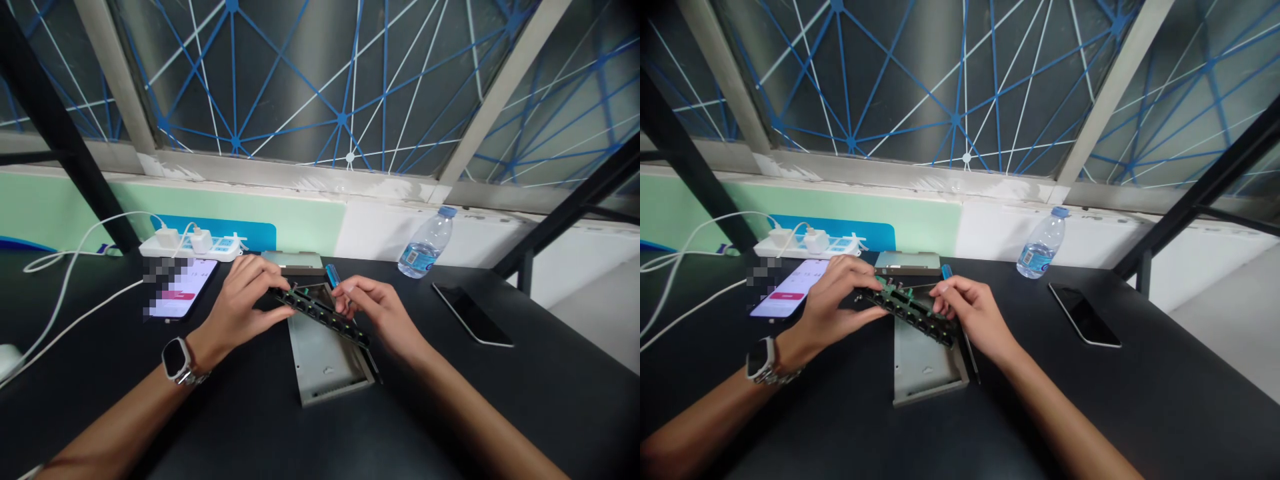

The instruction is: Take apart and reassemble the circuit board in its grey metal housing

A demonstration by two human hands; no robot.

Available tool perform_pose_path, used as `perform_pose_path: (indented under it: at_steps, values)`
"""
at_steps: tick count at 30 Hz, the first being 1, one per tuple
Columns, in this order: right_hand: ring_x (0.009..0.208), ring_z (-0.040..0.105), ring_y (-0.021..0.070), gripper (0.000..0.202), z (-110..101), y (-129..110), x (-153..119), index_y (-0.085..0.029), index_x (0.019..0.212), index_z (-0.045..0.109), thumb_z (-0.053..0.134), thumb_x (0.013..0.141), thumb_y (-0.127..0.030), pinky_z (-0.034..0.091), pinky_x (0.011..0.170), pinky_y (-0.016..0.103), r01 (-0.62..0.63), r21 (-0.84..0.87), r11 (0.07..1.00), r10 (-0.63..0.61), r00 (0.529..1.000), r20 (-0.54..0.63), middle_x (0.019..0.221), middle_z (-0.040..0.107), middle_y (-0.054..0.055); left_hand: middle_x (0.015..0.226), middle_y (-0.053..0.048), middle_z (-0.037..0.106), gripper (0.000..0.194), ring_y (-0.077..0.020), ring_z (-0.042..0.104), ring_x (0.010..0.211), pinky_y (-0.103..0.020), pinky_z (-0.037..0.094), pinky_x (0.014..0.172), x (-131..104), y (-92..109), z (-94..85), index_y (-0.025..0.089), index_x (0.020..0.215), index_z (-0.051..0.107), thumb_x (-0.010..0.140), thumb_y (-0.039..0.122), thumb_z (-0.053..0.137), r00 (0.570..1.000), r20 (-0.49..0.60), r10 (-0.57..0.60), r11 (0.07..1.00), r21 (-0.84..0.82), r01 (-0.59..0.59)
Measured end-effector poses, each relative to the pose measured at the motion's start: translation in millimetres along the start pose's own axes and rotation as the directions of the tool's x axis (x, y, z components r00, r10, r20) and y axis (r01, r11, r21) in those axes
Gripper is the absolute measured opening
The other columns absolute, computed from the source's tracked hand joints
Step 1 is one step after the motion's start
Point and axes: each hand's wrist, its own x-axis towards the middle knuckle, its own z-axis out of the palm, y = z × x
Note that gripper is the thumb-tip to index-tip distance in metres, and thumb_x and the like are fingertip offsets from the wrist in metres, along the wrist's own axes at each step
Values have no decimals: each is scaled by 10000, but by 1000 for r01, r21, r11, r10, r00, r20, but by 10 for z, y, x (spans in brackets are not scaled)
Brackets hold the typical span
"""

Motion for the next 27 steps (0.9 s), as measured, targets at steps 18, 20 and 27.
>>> perform_pose_path:
  at_steps: [18, 20, 27]
  values:
    - [846, 631, 178, 242, 41, -1, -115, -210, 1023, 644, 684, 820, -85, 509, 760, 349, 584, -415, 698, -609, 789, 86, 928, 670, 45, 789, -13, 674, 311, -176, 625, 735, -336, 434, 699, 52, 66, -48, 194, 884, 602, 715, 307, 836, 998, -47, 44, 989, 142, -37]
    - [866, 634, 187, 266, 13, 8, -109, -208, 1050, 642, 675, 824, -72, 519, 765, 364, 623, -383, 682, -625, 768, 137, 940, 670, 55, 783, -10, 671, 310, -164, 618, 724, -320, 442, 678, 59, 41, -87, 195, 897, 594, 721, 303, 824, 997, -8, 79, 993, 85, -78]
    - [905, 636, 215, 296, -34, 15, -125, -224, 1084, 642, 662, 828, -76, 536, 781, 413, 650, -351, 674, -619, 756, 212, 980, 670, 74, 671, 23, 589, 281, -132, 527, 605, -287, 391, 576, 41, -74, -160, 205, 785, 553, 724, 320, 803, 987, 126, 103, 995, -4, -104]
